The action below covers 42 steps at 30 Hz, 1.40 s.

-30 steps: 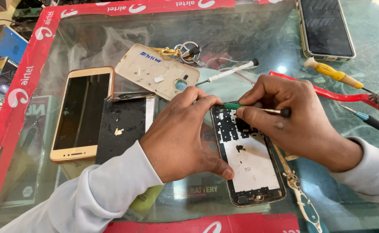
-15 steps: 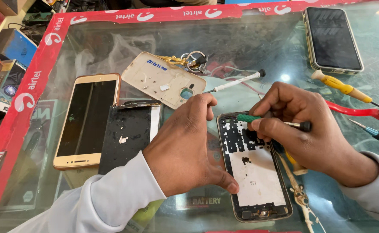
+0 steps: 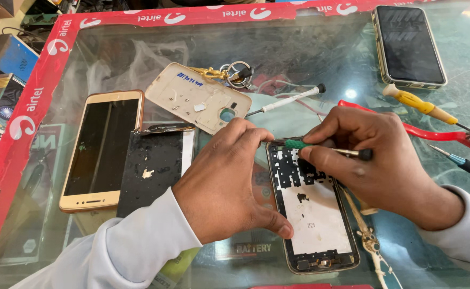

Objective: The person uses a screwdriver to remove screws from the back of a white smartphone, then flips it to access the front. They continue unscrewing internal components and use a brush to clean the exposed interior. The phone remains disassembled throughout the clip.

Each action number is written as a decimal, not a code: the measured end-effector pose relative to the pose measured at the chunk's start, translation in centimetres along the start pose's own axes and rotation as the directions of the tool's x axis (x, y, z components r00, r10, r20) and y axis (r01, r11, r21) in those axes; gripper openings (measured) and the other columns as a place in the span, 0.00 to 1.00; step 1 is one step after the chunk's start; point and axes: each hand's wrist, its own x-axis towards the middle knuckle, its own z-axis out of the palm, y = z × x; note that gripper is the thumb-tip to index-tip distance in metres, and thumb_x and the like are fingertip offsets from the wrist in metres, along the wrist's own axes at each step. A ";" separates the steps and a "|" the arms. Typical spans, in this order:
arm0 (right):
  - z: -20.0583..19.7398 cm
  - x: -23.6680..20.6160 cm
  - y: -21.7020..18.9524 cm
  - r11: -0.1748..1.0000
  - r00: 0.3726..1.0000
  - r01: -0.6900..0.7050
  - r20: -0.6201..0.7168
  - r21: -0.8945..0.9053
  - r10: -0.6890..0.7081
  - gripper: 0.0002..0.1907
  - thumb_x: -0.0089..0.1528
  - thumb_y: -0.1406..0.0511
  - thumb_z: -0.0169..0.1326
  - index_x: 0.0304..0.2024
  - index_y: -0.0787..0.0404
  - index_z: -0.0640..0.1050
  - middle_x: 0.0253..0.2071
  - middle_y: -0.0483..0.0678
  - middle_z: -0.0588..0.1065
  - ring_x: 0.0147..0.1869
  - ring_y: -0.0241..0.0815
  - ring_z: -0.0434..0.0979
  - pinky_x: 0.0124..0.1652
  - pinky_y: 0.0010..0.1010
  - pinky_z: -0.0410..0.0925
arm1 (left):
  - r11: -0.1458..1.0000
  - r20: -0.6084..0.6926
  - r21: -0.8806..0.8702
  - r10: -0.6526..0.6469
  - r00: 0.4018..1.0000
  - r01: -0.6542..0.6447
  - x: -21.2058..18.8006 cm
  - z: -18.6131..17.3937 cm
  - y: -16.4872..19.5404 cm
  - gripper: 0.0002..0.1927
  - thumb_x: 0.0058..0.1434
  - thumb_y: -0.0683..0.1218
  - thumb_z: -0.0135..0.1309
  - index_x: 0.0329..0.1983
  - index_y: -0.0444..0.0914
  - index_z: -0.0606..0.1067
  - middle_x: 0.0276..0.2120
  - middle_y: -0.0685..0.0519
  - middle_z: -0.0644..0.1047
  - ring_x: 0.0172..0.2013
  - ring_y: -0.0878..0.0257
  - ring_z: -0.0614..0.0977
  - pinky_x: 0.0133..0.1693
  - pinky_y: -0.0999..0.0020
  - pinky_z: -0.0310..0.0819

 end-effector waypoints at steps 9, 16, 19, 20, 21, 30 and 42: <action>0.0 -0.4 0.0 0.994 0.997 0.065 0.036 -0.088 -0.062 0.07 0.56 0.68 0.66 0.34 0.64 0.83 0.26 0.44 0.80 0.26 0.25 0.74 0.25 0.21 0.67 | 1.000 -0.036 0.021 0.017 0.999 -0.016 -0.3 -0.1 0.3 0.63 0.22 0.64 0.78 0.61 0.33 0.67 0.52 0.48 0.69 0.56 0.51 0.73 0.55 0.59 0.68; 0.0 -0.2 -0.6 0.996 0.996 0.076 0.050 -0.040 -0.074 0.06 0.55 0.68 0.64 0.33 0.65 0.82 0.25 0.42 0.79 0.26 0.24 0.72 0.24 0.21 0.66 | 0.999 -0.040 0.014 0.031 0.999 -0.030 -0.3 -0.1 0.4 0.63 0.22 0.64 0.78 0.61 0.32 0.67 0.52 0.47 0.69 0.56 0.50 0.73 0.55 0.58 0.68; 0.0 -0.2 -0.8 0.999 0.999 0.023 0.045 -0.024 -0.022 0.06 0.54 0.68 0.64 0.32 0.65 0.82 0.24 0.41 0.79 0.25 0.24 0.72 0.23 0.21 0.65 | 1.000 -0.041 0.021 0.022 0.999 -0.022 -0.3 -0.1 0.5 0.63 0.22 0.64 0.78 0.61 0.32 0.67 0.52 0.47 0.69 0.56 0.50 0.73 0.55 0.58 0.68; 0.0 -0.3 -0.9 0.999 0.999 -0.034 0.022 -0.017 0.034 0.06 0.54 0.68 0.64 0.32 0.65 0.82 0.22 0.41 0.79 0.23 0.24 0.72 0.22 0.21 0.64 | 1.000 -0.040 0.024 0.016 0.999 -0.015 -0.3 0.0 0.5 0.63 0.21 0.64 0.78 0.61 0.32 0.67 0.52 0.47 0.69 0.56 0.50 0.73 0.56 0.58 0.68; 0.0 -0.3 -0.9 0.998 1.000 0.006 0.011 -0.067 -0.005 0.06 0.54 0.68 0.64 0.32 0.65 0.82 0.22 0.41 0.79 0.23 0.24 0.71 0.21 0.21 0.63 | 1.000 -0.036 0.025 0.019 0.999 -0.018 -0.3 0.0 0.5 0.64 0.22 0.64 0.78 0.61 0.32 0.67 0.52 0.47 0.69 0.56 0.50 0.73 0.56 0.59 0.68; 0.0 -0.5 -0.5 0.994 0.996 0.090 0.012 -0.062 -0.090 0.06 0.56 0.68 0.63 0.33 0.64 0.81 0.25 0.41 0.80 0.26 0.23 0.73 0.24 0.19 0.65 | 0.998 -0.039 0.006 0.055 0.998 -0.055 -0.3 0.1 0.3 0.64 0.24 0.65 0.79 0.62 0.31 0.66 0.53 0.46 0.69 0.57 0.48 0.72 0.56 0.57 0.67; 0.1 -0.5 -0.6 0.994 0.993 0.105 0.065 -0.017 -0.103 0.07 0.56 0.68 0.64 0.33 0.65 0.81 0.27 0.42 0.81 0.28 0.23 0.75 0.26 0.19 0.67 | 0.999 -0.039 0.018 0.027 0.999 -0.027 -0.3 0.0 0.5 0.63 0.22 0.64 0.78 0.61 0.32 0.67 0.52 0.47 0.69 0.56 0.50 0.73 0.55 0.58 0.68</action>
